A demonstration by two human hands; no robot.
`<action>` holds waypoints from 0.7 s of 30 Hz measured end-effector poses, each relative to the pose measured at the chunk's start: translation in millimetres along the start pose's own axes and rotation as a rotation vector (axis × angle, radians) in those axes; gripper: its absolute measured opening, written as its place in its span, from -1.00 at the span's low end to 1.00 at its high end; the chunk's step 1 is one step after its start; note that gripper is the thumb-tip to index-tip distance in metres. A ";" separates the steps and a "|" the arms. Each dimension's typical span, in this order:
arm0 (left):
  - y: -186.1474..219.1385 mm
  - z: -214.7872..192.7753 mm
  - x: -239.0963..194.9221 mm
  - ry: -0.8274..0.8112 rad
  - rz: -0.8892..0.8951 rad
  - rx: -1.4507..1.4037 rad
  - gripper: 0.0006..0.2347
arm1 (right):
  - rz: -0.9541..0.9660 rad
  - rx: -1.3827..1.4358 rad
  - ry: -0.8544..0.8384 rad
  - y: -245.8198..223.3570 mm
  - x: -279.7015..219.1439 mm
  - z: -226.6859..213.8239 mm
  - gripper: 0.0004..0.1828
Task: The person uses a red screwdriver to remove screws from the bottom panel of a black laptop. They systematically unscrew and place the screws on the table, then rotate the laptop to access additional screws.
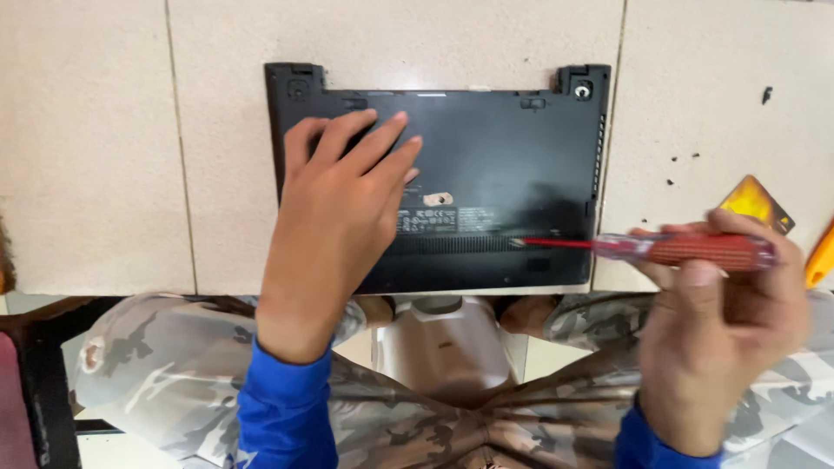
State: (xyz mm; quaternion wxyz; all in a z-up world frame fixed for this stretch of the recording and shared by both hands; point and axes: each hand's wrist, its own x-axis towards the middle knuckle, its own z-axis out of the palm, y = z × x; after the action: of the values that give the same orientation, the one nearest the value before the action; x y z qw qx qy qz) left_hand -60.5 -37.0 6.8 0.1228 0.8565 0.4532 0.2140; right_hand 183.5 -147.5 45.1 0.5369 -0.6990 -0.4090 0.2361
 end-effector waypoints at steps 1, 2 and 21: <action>-6.6 -3.1 -4.6 0.013 -0.012 0.069 -0.80 | -0.067 -0.098 -0.028 -9.6 -0.6 17.9 -0.44; -8.1 -3.3 -7.8 0.017 -0.015 0.070 -0.80 | -0.070 -0.097 -0.031 -14.7 -1.1 28.3 -0.44; -51.7 -42.3 -41.8 0.168 -0.346 -0.467 -0.60 | -0.434 -0.369 -0.271 -39.4 -17.3 72.8 -0.61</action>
State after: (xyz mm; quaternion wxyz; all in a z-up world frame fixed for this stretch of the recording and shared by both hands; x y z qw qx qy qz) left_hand -138.9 -42.1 12.3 0.3131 0.6945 0.5396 0.3584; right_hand 105.4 -117.7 57.6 0.3793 -0.6431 -0.6527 0.1288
